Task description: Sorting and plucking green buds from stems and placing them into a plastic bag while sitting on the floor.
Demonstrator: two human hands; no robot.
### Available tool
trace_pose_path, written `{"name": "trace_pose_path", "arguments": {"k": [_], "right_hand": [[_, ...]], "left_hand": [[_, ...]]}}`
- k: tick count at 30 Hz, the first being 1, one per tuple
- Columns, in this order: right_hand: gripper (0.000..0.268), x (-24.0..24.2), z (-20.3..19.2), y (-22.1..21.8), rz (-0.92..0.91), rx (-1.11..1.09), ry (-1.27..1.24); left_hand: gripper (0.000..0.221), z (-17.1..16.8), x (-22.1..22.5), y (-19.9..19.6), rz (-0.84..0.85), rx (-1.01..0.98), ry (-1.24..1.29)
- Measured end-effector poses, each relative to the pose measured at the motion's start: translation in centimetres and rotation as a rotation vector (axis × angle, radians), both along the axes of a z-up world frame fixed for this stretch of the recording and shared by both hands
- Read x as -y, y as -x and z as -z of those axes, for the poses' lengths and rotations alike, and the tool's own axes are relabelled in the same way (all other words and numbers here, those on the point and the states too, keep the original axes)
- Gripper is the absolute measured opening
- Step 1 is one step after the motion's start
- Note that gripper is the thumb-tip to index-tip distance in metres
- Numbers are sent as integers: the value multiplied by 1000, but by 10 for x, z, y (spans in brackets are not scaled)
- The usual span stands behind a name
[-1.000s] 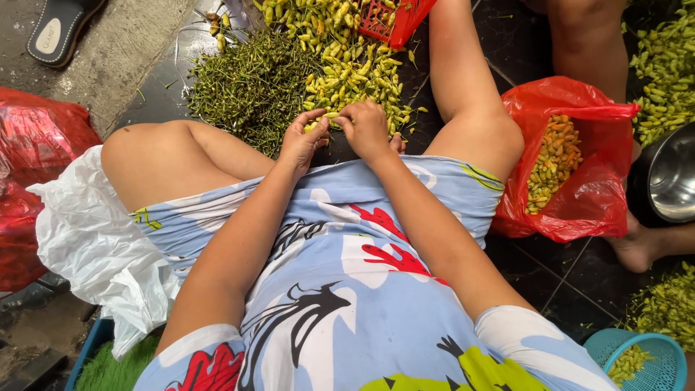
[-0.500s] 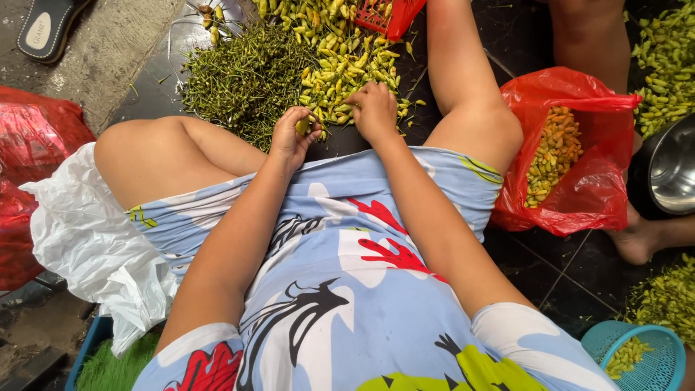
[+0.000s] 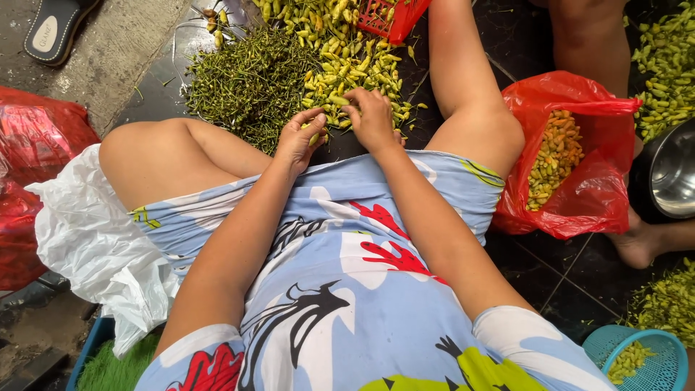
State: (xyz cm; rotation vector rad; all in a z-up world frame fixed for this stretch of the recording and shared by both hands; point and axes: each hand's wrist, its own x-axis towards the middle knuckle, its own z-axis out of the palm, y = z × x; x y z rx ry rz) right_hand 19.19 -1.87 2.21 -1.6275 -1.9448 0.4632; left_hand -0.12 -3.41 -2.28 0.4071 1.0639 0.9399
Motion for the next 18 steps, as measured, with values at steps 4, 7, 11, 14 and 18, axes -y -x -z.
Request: {"name": "trace_pose_path", "arguments": {"k": [4,7,11,14,18], "right_hand": [[17,15,-7,21,-92,5,-46],[20,12,-3,22,-159,-67,-27],[23,4,-9,16,-324,-581,195],[22,4,-21,16,-340,-736,299],[27,-1,-13,13,-3,-219,64]], "left_hand": [[30,18,-4,0,52,17,-35],[25,32,-5,0,22,37,-37],[25,18,-6,0,20,139,3],[22,18,-14,8,-34,182,29],[23,3,-17,13,-104,254,126]]}}
